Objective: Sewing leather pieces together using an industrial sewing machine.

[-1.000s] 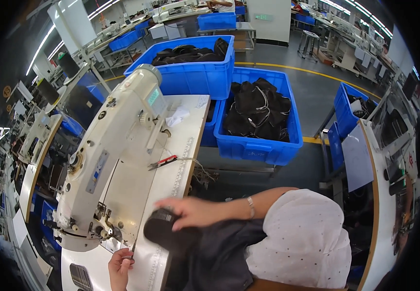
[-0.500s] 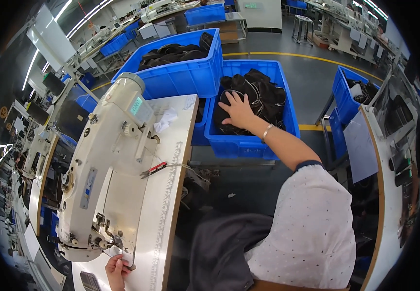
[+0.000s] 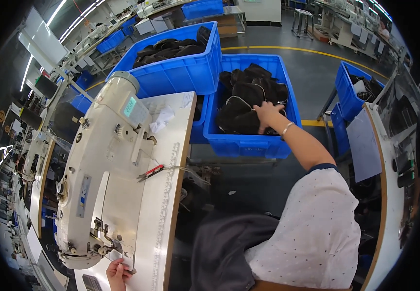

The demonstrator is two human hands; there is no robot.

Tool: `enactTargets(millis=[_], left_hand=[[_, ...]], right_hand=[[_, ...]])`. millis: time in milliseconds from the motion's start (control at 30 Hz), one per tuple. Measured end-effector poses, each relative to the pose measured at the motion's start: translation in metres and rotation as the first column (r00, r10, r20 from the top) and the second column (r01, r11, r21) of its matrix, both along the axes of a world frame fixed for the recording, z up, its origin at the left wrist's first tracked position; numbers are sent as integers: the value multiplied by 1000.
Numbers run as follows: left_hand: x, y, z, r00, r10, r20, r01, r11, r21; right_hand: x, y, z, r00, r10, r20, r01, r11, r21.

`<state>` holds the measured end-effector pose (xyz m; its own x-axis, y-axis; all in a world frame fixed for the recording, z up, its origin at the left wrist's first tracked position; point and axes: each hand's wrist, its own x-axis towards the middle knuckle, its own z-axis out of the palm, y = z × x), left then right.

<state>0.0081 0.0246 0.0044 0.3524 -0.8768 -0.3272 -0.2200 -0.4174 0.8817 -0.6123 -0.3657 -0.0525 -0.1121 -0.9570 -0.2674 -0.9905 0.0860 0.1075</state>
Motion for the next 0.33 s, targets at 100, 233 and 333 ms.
enactTargets(millis=[100, 233, 333], left_hand=[[0, -1, 1, 999, 31, 45, -32, 999, 22], [-3, 11, -1, 975, 192, 109, -194, 981, 4], [-4, 5, -16, 973, 230, 7, -229, 971, -69]], right_hand=[[-43, 3, -78, 994, -90, 62, 94, 994, -62], [-12, -13, -41, 990, 103, -93, -90, 987, 134], [62, -38, 36, 922, 278, -271, -226, 952, 208]])
